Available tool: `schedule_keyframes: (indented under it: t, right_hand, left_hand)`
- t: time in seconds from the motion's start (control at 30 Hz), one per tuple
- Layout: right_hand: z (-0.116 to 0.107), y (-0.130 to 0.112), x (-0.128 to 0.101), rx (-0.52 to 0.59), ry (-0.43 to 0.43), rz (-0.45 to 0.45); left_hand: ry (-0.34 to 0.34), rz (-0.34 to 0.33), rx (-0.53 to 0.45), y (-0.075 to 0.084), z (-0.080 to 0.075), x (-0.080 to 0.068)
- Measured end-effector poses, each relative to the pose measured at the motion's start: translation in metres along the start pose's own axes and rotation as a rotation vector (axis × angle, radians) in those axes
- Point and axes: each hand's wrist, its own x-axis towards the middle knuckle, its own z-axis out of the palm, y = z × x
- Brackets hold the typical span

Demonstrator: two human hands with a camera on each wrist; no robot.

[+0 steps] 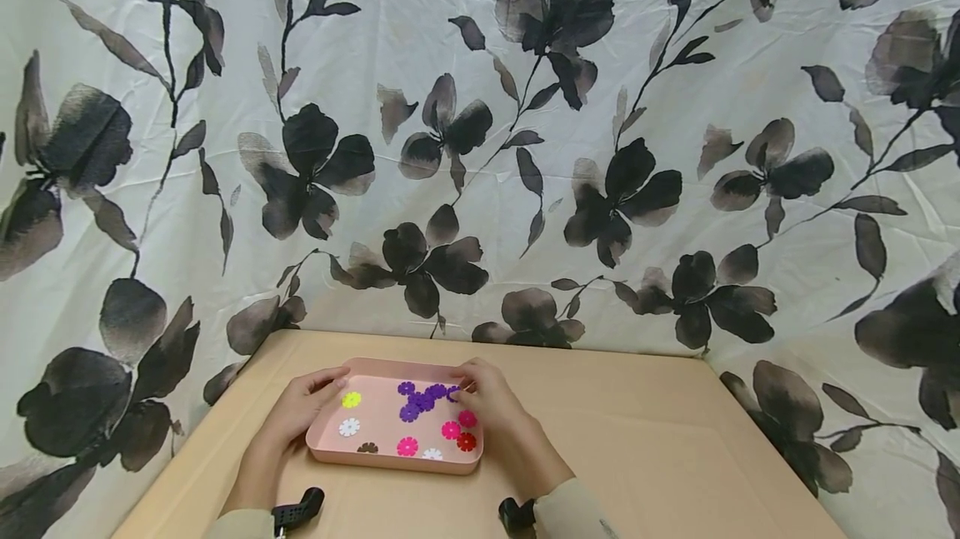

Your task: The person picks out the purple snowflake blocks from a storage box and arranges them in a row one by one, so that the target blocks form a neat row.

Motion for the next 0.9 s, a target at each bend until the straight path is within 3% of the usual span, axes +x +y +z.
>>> schedule_keyframes:
  t: [0.3,0.67,0.9]
  right_hand:
    - [0.009,0.0,0.014,-0.13,-0.058,0.068]
    - [0.016,0.004,0.022,-0.339,-0.099,0.044]
    - [0.017,0.003,0.023,-0.389,-0.102,0.042]
  left_hand:
    - [-0.002,-0.012,-0.005,0.001,0.0,-0.001]
    - [0.003,-0.012,0.001,0.001,-0.001,0.0]
    - [0.006,-0.003,0.012,0.002,-0.001,0.0]
